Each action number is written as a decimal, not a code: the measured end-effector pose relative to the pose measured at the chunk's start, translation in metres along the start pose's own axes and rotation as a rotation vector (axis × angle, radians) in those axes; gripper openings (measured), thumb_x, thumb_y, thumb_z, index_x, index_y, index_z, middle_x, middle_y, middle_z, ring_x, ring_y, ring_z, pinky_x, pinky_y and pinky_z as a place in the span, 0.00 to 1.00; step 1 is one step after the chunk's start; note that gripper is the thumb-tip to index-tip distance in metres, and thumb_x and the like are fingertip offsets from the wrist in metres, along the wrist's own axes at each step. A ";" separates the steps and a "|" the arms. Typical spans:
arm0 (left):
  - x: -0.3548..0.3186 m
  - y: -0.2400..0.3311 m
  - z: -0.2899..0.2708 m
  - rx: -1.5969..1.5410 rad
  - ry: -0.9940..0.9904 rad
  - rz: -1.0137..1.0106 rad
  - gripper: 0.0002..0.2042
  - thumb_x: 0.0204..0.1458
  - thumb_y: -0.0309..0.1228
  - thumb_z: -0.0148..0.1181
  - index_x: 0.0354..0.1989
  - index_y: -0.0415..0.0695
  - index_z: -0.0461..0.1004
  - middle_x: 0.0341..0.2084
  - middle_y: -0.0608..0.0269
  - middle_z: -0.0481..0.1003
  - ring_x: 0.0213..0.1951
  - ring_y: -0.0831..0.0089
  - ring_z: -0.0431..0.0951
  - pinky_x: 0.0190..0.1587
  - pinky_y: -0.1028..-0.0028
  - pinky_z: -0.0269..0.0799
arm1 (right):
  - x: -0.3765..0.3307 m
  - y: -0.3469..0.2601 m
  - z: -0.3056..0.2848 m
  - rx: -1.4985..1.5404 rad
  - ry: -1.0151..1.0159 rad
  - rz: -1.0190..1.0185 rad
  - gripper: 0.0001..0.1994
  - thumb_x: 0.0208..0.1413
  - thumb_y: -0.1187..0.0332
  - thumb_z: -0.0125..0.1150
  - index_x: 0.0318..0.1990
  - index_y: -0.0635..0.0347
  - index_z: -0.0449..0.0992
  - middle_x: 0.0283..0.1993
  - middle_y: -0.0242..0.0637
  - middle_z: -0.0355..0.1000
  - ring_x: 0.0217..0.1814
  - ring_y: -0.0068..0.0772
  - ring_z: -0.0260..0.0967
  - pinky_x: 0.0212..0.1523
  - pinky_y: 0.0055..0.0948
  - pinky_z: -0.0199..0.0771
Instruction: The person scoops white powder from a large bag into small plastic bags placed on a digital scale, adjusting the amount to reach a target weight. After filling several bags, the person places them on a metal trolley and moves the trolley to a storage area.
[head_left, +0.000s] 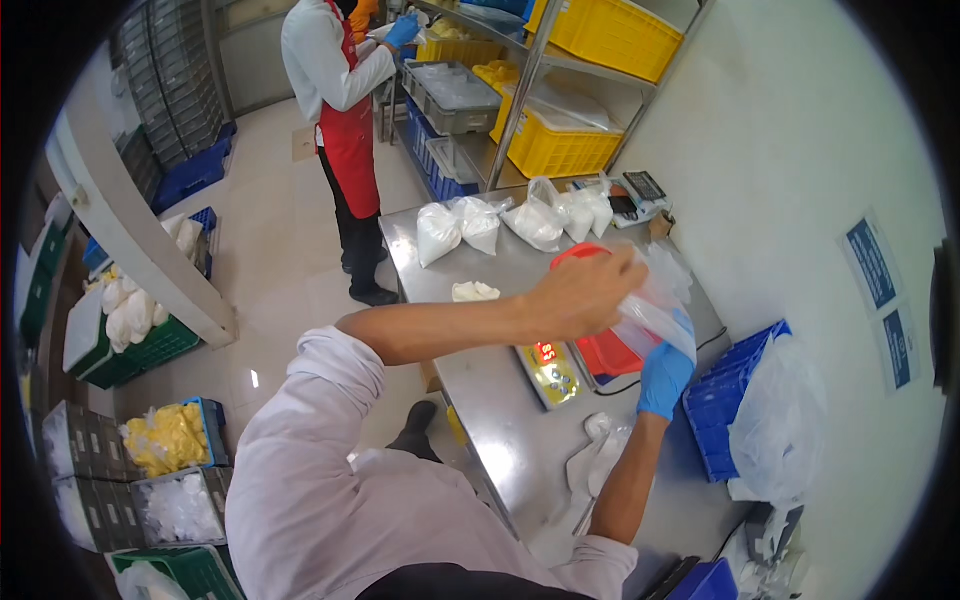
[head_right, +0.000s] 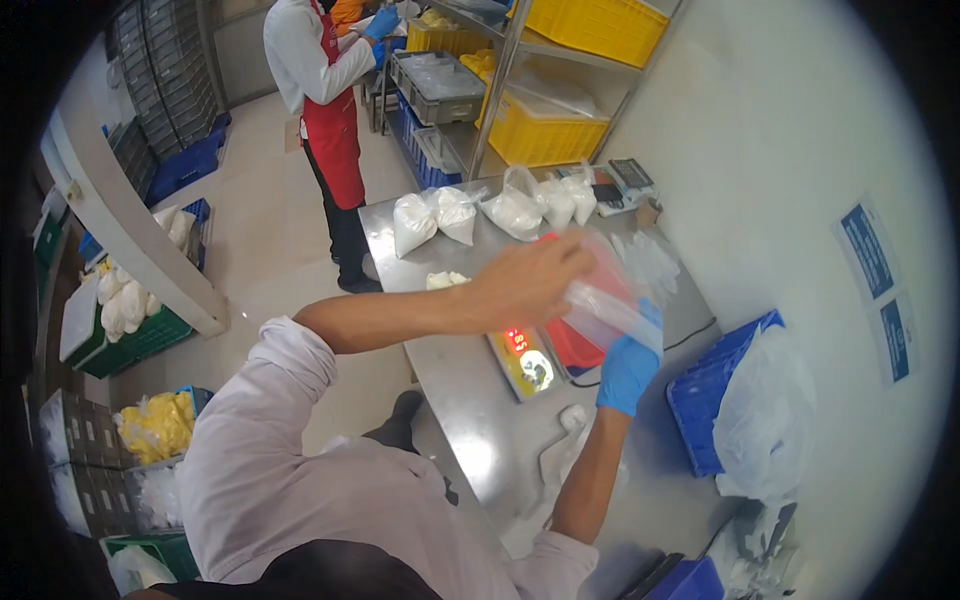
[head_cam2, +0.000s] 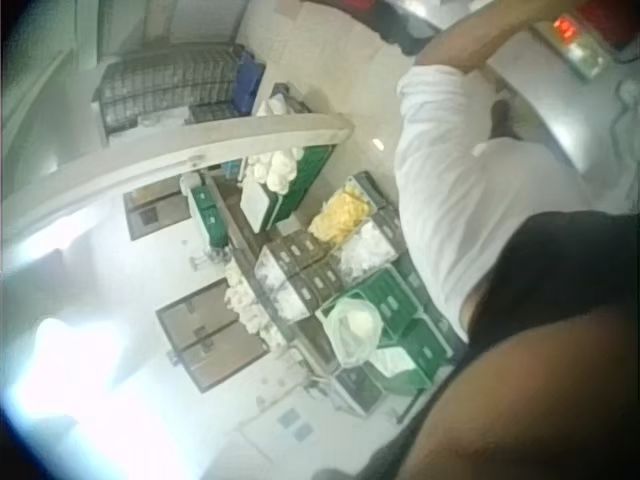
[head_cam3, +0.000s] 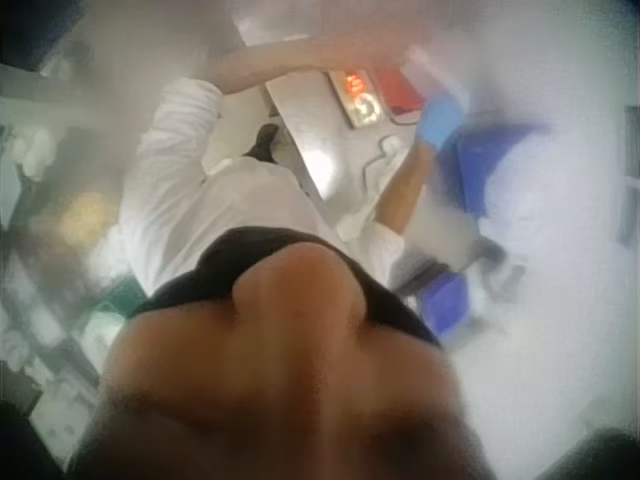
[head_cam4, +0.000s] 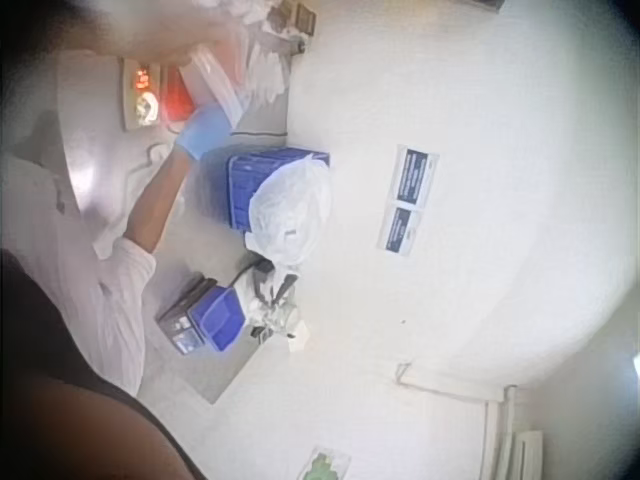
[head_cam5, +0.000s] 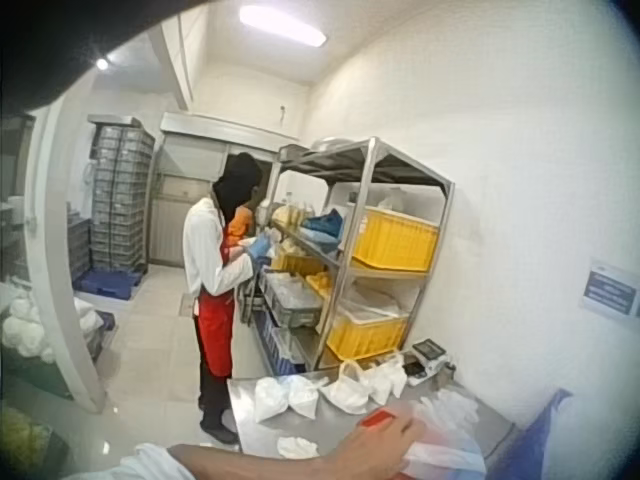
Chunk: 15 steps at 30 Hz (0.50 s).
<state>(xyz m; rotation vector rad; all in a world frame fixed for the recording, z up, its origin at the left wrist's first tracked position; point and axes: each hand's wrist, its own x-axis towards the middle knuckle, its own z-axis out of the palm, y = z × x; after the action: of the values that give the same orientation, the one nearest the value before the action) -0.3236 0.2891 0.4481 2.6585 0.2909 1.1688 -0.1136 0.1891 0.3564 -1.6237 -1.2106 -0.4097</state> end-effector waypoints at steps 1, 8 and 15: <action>0.000 0.003 -0.005 0.034 -0.018 -0.046 0.17 0.43 0.28 0.60 0.42 0.40 0.67 0.39 0.53 0.66 0.39 0.54 0.74 0.38 0.60 0.74 | 0.000 -0.004 -0.003 -0.017 -0.133 0.127 0.13 0.59 0.73 0.49 0.49 0.67 0.74 0.47 0.53 0.74 0.53 0.48 0.71 0.55 0.37 0.68; 0.004 0.035 0.033 0.117 -0.282 0.275 0.09 0.43 0.24 0.58 0.35 0.40 0.74 0.35 0.52 0.72 0.43 0.56 0.75 0.43 0.64 0.74 | 0.015 -0.031 -0.019 -0.490 -0.697 0.037 0.17 0.53 0.62 0.58 0.49 0.58 0.73 0.48 0.53 0.73 0.48 0.56 0.72 0.47 0.47 0.71; 0.048 -0.058 0.098 0.396 -0.204 0.061 0.05 0.42 0.25 0.57 0.24 0.42 0.79 0.25 0.51 0.79 0.30 0.52 0.81 0.31 0.58 0.77 | 0.045 -0.041 0.009 -0.693 -0.541 0.191 0.26 0.44 0.52 0.69 0.48 0.58 0.74 0.47 0.48 0.75 0.50 0.51 0.72 0.50 0.45 0.72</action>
<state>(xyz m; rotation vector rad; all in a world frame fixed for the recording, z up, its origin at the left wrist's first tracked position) -0.2243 0.3452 0.4006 3.1201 0.4488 0.9234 -0.1317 0.2182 0.4078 -2.5439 -1.3672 -0.2870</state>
